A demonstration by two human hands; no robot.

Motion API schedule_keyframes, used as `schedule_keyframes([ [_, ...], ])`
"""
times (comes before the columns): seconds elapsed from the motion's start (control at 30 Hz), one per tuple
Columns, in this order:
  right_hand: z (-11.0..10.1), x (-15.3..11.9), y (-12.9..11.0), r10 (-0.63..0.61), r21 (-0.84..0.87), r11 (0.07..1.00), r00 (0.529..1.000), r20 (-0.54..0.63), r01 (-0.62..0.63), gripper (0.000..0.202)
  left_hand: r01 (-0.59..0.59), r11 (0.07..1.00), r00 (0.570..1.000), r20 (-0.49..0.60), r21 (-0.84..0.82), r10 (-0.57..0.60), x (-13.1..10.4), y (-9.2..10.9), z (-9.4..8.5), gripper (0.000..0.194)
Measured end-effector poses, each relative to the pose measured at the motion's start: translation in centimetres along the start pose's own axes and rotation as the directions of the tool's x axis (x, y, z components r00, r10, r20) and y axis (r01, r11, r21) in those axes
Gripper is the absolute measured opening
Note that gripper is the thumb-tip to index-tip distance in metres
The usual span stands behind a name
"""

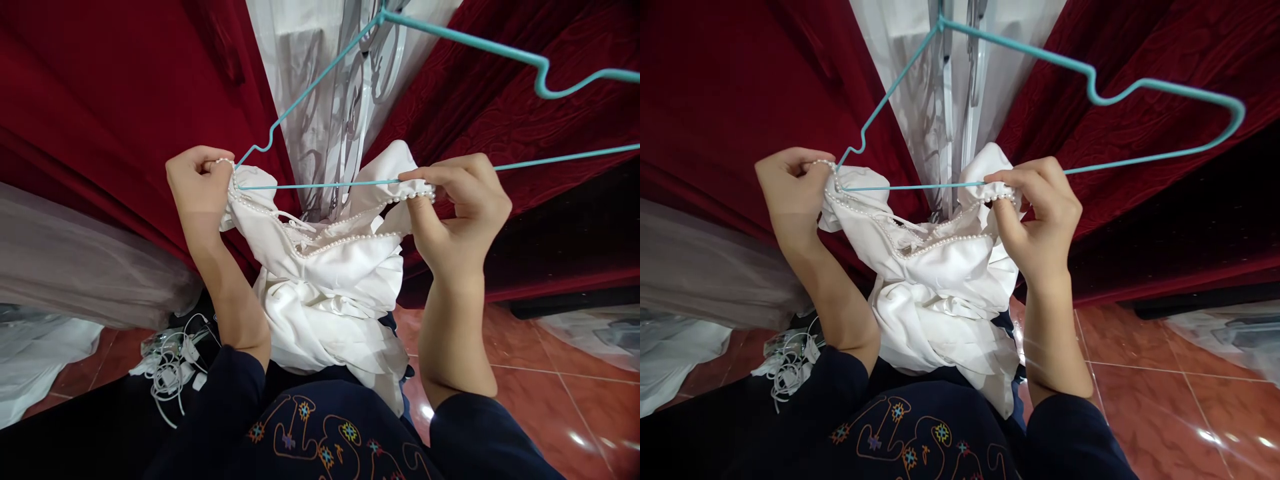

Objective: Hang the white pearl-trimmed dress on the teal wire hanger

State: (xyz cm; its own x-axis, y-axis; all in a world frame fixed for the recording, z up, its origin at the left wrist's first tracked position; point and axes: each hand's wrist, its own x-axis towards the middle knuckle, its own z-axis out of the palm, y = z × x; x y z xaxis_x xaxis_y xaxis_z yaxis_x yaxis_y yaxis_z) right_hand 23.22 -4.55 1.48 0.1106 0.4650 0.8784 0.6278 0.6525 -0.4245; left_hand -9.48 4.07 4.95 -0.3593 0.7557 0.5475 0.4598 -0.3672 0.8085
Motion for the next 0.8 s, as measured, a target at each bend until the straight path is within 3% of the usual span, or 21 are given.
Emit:
schedule_keyframes([
  [0.13, -0.1, 0.2, 0.2, -0.001, 0.026, 1.000, 1.000, 0.005, 0.000, 0.014, 0.107, 0.991, 0.993, -0.061, 0.076, -0.102, 1.0, -2.2, -0.4, 0.039],
  [0.23, -0.1, 0.3, 0.5, 0.007, 0.045, 0.999, 1.000, 0.007, -0.007, 0.014, 0.160, 0.978, 0.985, -0.082, 0.132, -0.150, 0.9, -2.3, -0.7, 0.034],
  [0.3, 0.1, 0.2, 0.5, 0.015, 0.044, 0.999, 1.000, 0.009, -0.015, 0.014, 0.097, 0.990, 0.993, -0.081, 0.098, -0.089, 0.5, -1.3, -0.8, 0.032],
  [0.37, 0.2, 0.2, 0.4, 0.027, 0.047, 0.998, 1.000, 0.006, -0.028, 0.013, -0.042, 0.999, 0.996, -0.072, 0.014, 0.043, -0.1, 0.3, -0.9, 0.031],
  [0.47, 0.5, 0.1, 0.2, 0.047, 0.044, 0.998, 0.999, 0.010, -0.047, 0.012, -0.193, 0.979, 0.978, -0.095, -0.059, 0.187, -0.5, 2.7, -0.8, 0.034],
  [0.63, 0.9, 0.0, -0.5, 0.083, -0.001, 0.997, 0.996, 0.039, -0.083, 0.017, -0.210, 0.976, 0.978, -0.012, -0.064, 0.210, -0.6, 5.5, 0.7, 0.030],
  [0.8, 1.1, -0.2, -0.5, 0.103, 0.019, 0.994, 0.994, 0.041, -0.104, 0.017, -0.207, 0.973, 0.977, 0.025, -0.098, 0.210, -1.2, 6.6, 2.3, 0.028],
])
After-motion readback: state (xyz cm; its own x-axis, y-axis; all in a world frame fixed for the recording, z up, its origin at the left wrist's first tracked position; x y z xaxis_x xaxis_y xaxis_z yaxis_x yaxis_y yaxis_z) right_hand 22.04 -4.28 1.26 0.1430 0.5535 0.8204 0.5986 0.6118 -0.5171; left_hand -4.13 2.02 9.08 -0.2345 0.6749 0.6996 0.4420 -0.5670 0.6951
